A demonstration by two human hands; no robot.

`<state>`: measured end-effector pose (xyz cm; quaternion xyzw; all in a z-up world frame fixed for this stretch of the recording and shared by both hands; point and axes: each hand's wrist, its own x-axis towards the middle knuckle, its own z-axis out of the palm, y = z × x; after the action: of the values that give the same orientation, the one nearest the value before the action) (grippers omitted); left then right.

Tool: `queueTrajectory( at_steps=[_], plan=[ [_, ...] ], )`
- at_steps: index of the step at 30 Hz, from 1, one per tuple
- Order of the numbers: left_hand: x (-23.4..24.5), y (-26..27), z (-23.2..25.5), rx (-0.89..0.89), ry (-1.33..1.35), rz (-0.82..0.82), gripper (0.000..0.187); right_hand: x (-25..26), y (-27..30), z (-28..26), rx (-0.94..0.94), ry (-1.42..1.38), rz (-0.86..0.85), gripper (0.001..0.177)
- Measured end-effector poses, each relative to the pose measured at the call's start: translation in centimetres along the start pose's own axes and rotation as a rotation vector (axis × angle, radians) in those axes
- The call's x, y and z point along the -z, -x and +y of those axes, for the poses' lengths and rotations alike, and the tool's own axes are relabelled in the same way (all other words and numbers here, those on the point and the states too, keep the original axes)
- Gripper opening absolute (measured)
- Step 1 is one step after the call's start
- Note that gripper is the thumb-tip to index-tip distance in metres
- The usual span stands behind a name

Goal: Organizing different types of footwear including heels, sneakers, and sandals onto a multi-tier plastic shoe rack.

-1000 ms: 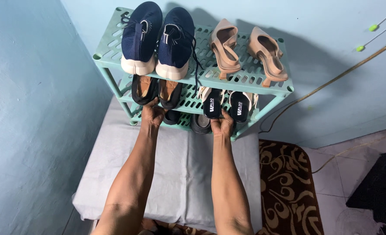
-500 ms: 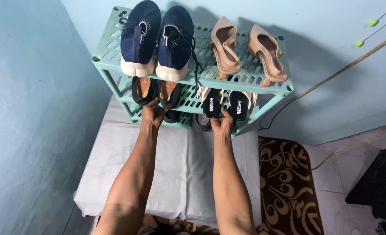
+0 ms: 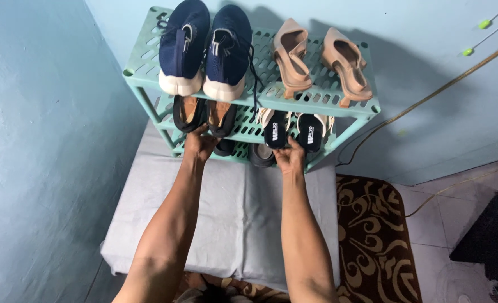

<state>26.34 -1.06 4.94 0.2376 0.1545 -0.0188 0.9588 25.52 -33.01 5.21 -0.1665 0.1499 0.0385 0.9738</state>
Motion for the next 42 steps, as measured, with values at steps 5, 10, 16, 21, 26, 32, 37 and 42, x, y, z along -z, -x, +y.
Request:
queueTrajectory(
  at_steps=[5, 10, 16, 21, 26, 32, 37, 42],
  plan=[
    [-0.3, 1.1, 0.0, 0.024, -0.032, -0.007, 0.035, 1.5, -0.4, -0.2, -0.006, 0.001, 0.022, 0.036],
    [-0.2, 1.3, 0.0, 0.024, 0.027, -0.061, 0.033, 0.7, 0.4, -0.1, -0.013, -0.010, 0.010, 0.034],
    [-3.3, 4.6, 0.7, -0.027, -0.016, -0.007, 0.039, 1.2, 0.7, 0.0, 0.000, -0.002, 0.004, 0.033],
    [1.6, 0.8, -0.7, -0.022, -0.008, -0.081, 0.026, -0.3, 1.9, -0.6, -0.041, 0.061, 0.049, 0.033],
    [0.3, 2.9, -0.1, 0.013, -0.126, -0.006, 0.020, 0.1, 2.3, -0.7, -0.046, 0.161, 0.075, 0.035],
    [-1.3, 4.7, 0.4, 0.032, -0.193, 0.056, 0.022, 1.3, 1.6, -0.8, -0.049, 0.192, 0.047, 0.027],
    [-0.4, 4.8, 0.3, 0.015, -0.210, -0.007, 0.020, 1.9, 1.2, -1.0, -0.066, 0.241, 0.039, 0.027],
    [-0.9, 6.2, 0.6, 0.044, -0.412, 0.108, 0.026, -1.4, 5.8, 0.1, -0.055, 0.360, 0.128, 0.055]
  ],
)
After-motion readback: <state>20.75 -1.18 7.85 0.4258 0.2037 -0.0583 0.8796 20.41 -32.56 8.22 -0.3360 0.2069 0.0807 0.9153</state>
